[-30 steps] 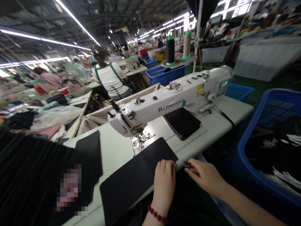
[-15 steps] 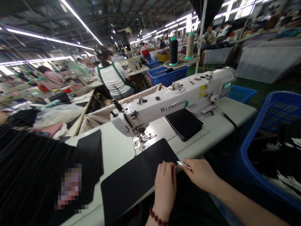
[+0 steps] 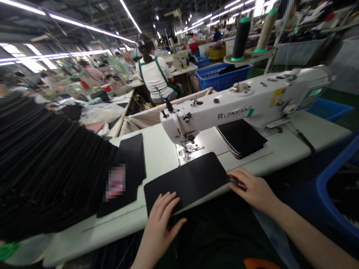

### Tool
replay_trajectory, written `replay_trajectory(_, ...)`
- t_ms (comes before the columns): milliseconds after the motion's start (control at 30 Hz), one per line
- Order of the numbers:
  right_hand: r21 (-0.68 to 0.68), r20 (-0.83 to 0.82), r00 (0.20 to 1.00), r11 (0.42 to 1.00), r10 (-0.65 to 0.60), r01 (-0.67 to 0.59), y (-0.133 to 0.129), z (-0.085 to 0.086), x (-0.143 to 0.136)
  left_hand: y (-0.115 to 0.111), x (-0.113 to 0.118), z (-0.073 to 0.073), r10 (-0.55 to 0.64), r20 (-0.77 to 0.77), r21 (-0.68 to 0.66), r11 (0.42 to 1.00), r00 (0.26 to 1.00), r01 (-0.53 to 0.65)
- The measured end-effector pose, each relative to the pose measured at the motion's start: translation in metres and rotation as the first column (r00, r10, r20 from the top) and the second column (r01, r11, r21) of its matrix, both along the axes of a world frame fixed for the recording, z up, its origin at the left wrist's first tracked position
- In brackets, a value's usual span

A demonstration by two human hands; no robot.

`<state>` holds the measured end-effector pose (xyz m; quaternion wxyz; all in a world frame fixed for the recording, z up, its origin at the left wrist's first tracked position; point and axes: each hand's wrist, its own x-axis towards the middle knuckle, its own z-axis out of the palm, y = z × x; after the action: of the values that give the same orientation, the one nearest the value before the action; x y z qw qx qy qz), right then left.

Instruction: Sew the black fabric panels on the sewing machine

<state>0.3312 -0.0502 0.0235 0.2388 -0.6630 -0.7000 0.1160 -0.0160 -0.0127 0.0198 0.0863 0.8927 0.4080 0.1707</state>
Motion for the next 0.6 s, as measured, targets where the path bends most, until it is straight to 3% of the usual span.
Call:
replay_trajectory(67, -0.007, 0.043, 0.996, 0.997, 0.074, -0.073, 0.004, -0.001, -0.004, 0.002, -0.03, -0.001, 0.102, -0.044, -0.024, 0.994, 0.994, -0.103)
replay_trajectory(167, -0.031, 0.063, 0.987, 0.989, 0.147, -0.145, 0.009, -0.008, -0.005, 0.0, -0.059, -0.002, 0.148, -0.037, -0.123, 0.981, 0.988, -0.152)
replay_trajectory(333, -0.046, -0.006, 0.983, 0.982, 0.182, -0.182, 0.013, -0.021, 0.001, -0.001, -0.07, 0.005, 0.146, 0.118, -0.231, 0.966, 0.982, -0.116)
replay_trajectory(433, -0.043, -0.055, 0.976, 0.976, 0.211, -0.214, 0.013, -0.023, 0.005, 0.002, -0.065, 0.023, 0.191, 0.246, -0.285, 0.951, 0.95, -0.118)
replay_trajectory(600, -0.026, -0.24, 0.956, 0.983, 0.171, -0.182, 0.008, -0.014, 0.009, -0.001, -0.049, 0.074, 0.436, 0.369, -0.392, 0.874, 0.821, -0.288)
